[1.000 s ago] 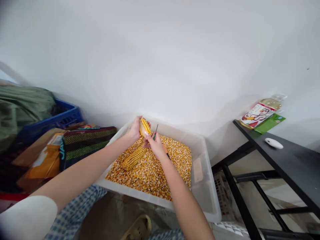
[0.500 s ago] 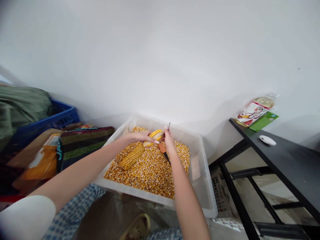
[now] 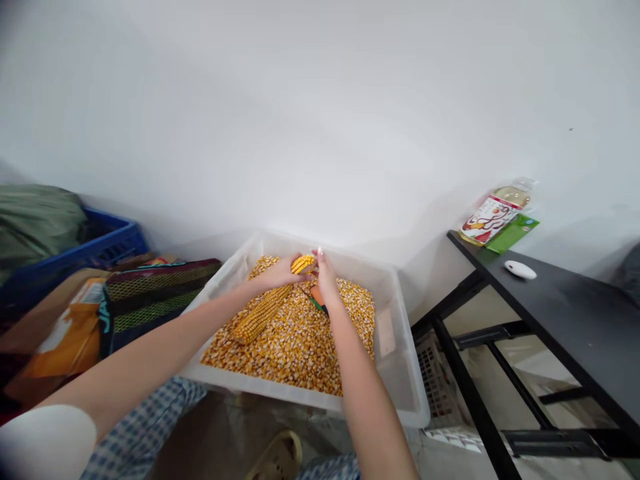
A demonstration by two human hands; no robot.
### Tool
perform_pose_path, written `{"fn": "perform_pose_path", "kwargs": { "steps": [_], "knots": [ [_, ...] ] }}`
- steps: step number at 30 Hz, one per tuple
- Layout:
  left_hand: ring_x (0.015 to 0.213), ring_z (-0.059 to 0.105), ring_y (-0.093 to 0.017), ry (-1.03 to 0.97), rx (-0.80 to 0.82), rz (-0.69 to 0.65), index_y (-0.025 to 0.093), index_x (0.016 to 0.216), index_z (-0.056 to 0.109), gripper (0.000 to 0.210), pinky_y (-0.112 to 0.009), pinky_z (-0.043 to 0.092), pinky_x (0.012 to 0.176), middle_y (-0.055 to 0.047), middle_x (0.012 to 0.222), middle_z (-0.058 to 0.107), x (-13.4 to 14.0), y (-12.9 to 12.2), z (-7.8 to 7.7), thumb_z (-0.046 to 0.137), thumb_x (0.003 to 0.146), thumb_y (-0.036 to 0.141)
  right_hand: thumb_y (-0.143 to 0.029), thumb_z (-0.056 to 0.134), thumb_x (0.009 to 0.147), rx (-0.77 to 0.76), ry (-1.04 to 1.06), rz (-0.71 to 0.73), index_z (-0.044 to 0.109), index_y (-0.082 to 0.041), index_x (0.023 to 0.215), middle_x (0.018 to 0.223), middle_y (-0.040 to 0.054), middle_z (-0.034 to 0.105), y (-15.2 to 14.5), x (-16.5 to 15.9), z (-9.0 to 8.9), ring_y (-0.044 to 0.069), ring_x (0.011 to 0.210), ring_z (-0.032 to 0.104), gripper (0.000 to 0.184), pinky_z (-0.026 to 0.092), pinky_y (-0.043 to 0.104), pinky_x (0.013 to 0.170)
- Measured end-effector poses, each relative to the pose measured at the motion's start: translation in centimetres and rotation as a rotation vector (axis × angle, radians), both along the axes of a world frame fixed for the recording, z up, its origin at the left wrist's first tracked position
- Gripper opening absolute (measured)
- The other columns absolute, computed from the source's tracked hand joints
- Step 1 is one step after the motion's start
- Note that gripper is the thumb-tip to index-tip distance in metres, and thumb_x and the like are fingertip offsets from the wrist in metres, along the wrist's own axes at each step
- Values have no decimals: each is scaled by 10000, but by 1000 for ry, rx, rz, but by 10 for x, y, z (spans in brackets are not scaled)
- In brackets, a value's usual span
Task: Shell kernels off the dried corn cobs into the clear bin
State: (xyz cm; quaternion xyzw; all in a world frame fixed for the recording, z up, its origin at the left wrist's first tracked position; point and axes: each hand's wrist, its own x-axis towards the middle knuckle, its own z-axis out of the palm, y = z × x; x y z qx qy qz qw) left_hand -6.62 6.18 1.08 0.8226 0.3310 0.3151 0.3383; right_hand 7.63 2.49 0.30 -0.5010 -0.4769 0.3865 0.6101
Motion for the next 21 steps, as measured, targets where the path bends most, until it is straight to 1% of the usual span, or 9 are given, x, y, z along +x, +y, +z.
{"fn": "perform_pose_path", "kwargs": {
  "steps": [1, 4, 8, 11, 14, 16, 19, 21],
  "knots": [
    [832, 595, -201, -22, 10, -6, 108, 1081, 533, 557, -301, 454, 770, -71, 951, 631, 1, 0, -1, 624, 641, 437, -579, 422, 785, 31, 11, 36, 593, -204, 990, 956, 29, 644, -3, -5, 5, 156, 873, 577, 460, 456, 259, 725],
    [929, 587, -214, -66, 13, -31, 117, 1184, 490, 614, -325, 439, 856, -90, 1057, 620, 3, -2, -2, 617, 659, 410, -546, 509, 753, 86, 5, 51, 604, -195, 905, 883, 17, 653, -9, -13, 11, 149, 840, 573, 394, 451, 250, 749],
    [994, 571, -223, -75, 26, -71, 121, 1222, 476, 629, -337, 423, 905, -104, 1138, 592, 4, -5, -3, 617, 673, 392, -591, 446, 770, 61, 42, 34, 609, -180, 860, 829, 34, 652, -10, -11, 9, 156, 772, 582, 451, 460, 273, 713],
    [1032, 557, -221, -107, 19, -79, 127, 1235, 471, 622, -336, 405, 937, -105, 1186, 569, 4, -6, -2, 615, 686, 381, -611, 420, 774, 42, 49, 47, 612, -178, 870, 844, 42, 652, -7, -7, 9, 161, 770, 590, 483, 466, 287, 715],
    [1023, 564, -223, -121, -17, -64, 123, 1246, 461, 636, -340, 414, 928, -104, 1173, 578, 5, -5, -2, 621, 685, 373, -593, 459, 764, 62, -9, 58, 611, -191, 919, 909, 35, 650, -5, -7, 11, 164, 839, 588, 457, 460, 288, 764],
    [981, 582, -223, -120, -43, -56, 118, 1243, 465, 642, -340, 439, 893, -106, 1155, 588, 4, -4, -2, 631, 677, 372, -581, 463, 769, 87, -78, 34, 609, -197, 928, 905, 30, 648, -4, -9, 12, 166, 860, 584, 440, 452, 291, 791],
    [966, 587, -222, -137, -60, -60, 116, 1249, 460, 666, -335, 451, 873, -108, 1153, 587, 4, -4, 1, 648, 661, 366, -585, 392, 804, 94, -113, -9, 608, -198, 903, 863, 35, 650, -3, -11, 12, 171, 826, 591, 454, 455, 306, 781],
    [976, 584, -218, -146, -71, -89, 113, 1257, 452, 668, -328, 449, 878, -108, 1150, 589, 4, -7, 4, 643, 666, 358, -584, 373, 812, 86, -90, 12, 604, -200, 916, 867, 37, 651, -6, -9, 11, 174, 816, 596, 460, 461, 311, 767]
  ]
}}
